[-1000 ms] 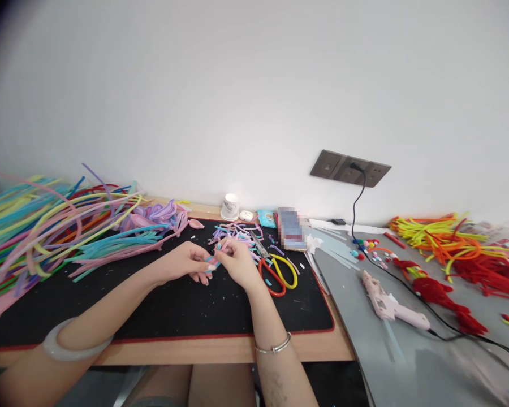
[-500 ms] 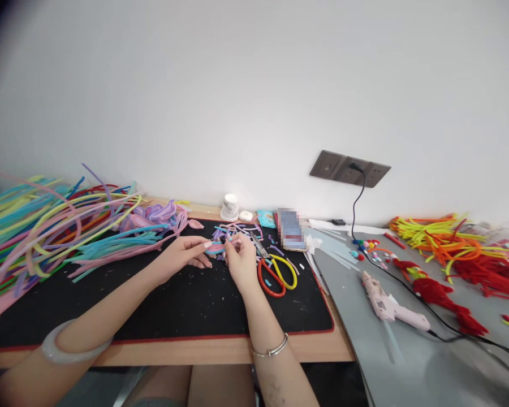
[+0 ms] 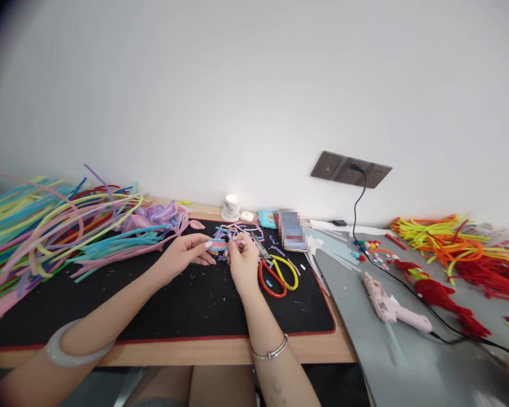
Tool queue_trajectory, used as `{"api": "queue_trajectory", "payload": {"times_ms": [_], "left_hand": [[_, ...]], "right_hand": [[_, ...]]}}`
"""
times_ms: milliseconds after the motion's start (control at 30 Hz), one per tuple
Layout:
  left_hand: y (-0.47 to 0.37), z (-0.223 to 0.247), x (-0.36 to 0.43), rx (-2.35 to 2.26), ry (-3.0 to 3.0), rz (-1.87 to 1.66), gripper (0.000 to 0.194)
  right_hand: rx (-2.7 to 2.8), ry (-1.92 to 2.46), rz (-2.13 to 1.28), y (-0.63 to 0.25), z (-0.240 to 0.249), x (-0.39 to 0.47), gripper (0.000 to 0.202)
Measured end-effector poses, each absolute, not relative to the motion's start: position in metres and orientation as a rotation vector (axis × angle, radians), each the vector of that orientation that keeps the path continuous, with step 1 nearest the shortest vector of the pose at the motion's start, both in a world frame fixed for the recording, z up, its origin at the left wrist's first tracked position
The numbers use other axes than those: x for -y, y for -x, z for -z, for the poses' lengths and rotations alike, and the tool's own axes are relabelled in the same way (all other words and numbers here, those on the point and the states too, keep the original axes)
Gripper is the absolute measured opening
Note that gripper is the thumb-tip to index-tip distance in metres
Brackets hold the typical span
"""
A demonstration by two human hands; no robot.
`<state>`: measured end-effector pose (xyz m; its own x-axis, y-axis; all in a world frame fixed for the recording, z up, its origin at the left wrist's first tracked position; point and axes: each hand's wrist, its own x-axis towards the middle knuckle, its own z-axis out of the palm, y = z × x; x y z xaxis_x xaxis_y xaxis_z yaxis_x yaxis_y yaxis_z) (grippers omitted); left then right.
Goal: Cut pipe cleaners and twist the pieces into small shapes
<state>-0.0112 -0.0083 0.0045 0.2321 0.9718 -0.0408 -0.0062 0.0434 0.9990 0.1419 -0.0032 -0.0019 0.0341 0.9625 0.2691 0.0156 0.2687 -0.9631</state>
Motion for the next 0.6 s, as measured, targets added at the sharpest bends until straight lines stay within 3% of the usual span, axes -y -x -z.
{"api": "queue_trajectory", "payload": {"times_ms": [600], "left_hand": [[0.0143,-0.0005,0.0079,-1.03,-1.083,-0.943,0.031]], "right_hand": [[1.479,1.126,-0.677,-0.1471,0.0049,0.007,0.013]]}}
